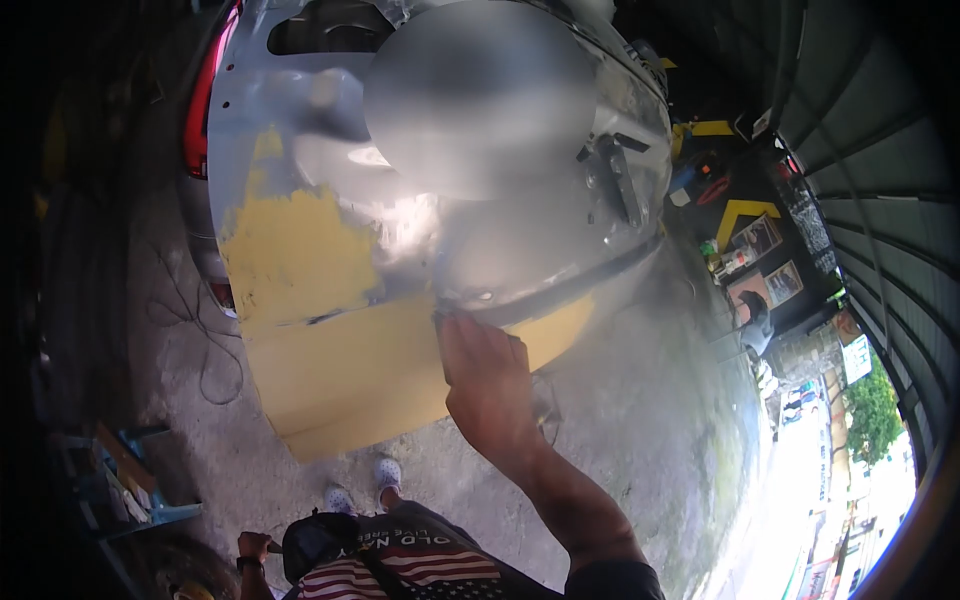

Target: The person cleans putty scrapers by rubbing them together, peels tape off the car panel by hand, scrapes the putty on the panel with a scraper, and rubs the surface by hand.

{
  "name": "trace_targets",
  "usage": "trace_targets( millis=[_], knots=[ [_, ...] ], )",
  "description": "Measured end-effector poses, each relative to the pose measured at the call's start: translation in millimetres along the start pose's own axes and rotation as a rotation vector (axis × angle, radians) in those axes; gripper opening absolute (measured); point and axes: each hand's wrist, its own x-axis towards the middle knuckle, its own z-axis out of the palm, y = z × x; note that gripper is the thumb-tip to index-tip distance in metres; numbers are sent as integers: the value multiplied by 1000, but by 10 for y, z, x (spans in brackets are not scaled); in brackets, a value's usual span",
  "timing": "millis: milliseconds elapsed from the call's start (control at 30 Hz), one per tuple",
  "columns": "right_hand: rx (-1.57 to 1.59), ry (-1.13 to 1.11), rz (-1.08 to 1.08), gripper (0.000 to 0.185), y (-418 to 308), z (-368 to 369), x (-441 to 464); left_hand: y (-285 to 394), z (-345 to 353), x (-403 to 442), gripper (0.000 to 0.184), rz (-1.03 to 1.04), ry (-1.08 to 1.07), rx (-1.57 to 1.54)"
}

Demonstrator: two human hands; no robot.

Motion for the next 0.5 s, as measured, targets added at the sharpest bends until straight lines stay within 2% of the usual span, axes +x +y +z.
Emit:
trace_targets(
  millis=[200,267,367,500],
  knots=[
    [13,40,-3,43,37,60,89,-66,75,96,12,-23,45,48],
    [-19,-15,-2,54,8,-33,40,-41,34,66,12,-13,38,54],
    [-11,40,-7,53,34,19,138,-122,346,66,13,-1,118,26],
    [-2,6,-14,53,20,-3,129,-89,281,28,15,21,54,82]
  ],
)
